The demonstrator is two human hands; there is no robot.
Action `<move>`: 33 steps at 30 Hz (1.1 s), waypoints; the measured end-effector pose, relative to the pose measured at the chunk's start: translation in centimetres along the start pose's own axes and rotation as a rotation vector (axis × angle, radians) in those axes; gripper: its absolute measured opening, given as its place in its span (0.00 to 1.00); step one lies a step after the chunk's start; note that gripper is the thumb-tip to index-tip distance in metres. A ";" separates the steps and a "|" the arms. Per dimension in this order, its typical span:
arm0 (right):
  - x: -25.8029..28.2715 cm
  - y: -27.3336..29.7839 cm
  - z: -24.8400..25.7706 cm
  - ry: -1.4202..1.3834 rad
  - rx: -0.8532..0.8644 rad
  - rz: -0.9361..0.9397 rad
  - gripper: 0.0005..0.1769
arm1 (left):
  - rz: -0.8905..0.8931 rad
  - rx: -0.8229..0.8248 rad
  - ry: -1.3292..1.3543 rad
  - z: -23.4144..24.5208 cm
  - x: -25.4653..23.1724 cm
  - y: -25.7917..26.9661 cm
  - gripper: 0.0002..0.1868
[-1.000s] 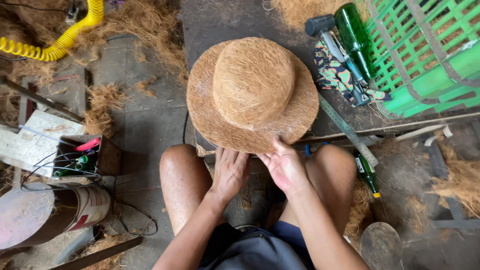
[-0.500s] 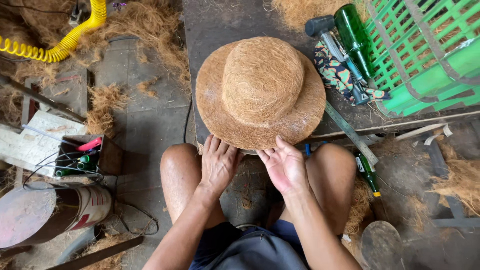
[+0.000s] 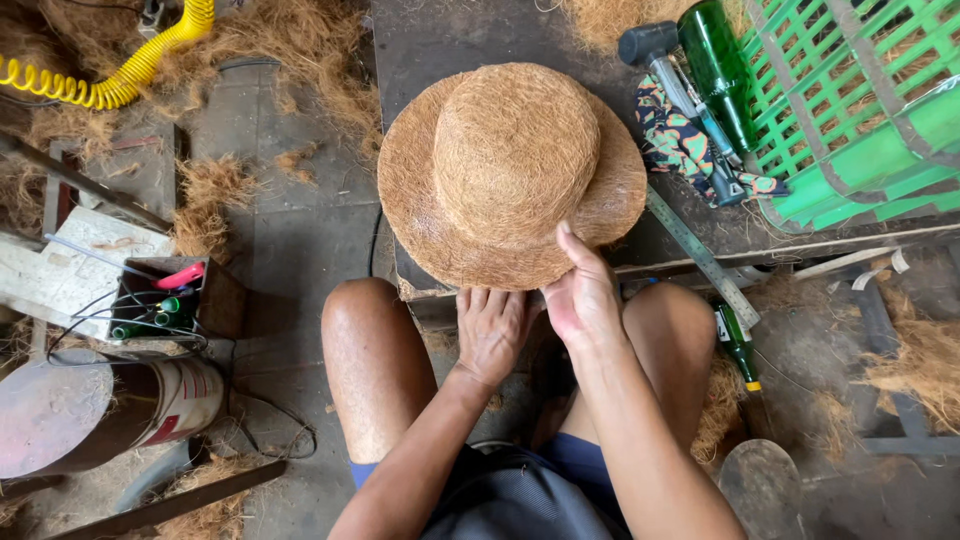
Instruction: The person shapes a straw hat by tapping its brim with a rubber mallet, then measures the brim with a metal ruler, and finally trims the edge with scissors. The person also flips the hat to inspect the underside.
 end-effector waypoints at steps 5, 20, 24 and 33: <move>-1.5 -4.4 3.4 0.111 -0.147 0.104 0.31 | -0.027 0.046 0.124 1.8 1.0 -0.8 0.17; -0.5 -2.4 1.2 0.124 -0.190 0.101 0.29 | -0.009 0.136 0.090 0.3 4.4 1.9 0.16; 1.0 2.2 -2.3 0.068 -0.114 0.087 0.30 | -0.023 0.146 0.063 -0.1 4.5 2.2 0.17; 1.3 2.5 -1.3 -0.085 0.018 0.008 0.20 | -0.027 0.080 0.071 0.7 4.2 1.0 0.16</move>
Point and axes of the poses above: each hand's wrist, its own y-axis away from the middle knuckle, its own z-axis out of the back of the hand, x = y × z, the point moved 1 cm from there along -y, towards the middle knuckle, and after that the axes turned 8 degrees about -z, right-handed, at the moved point
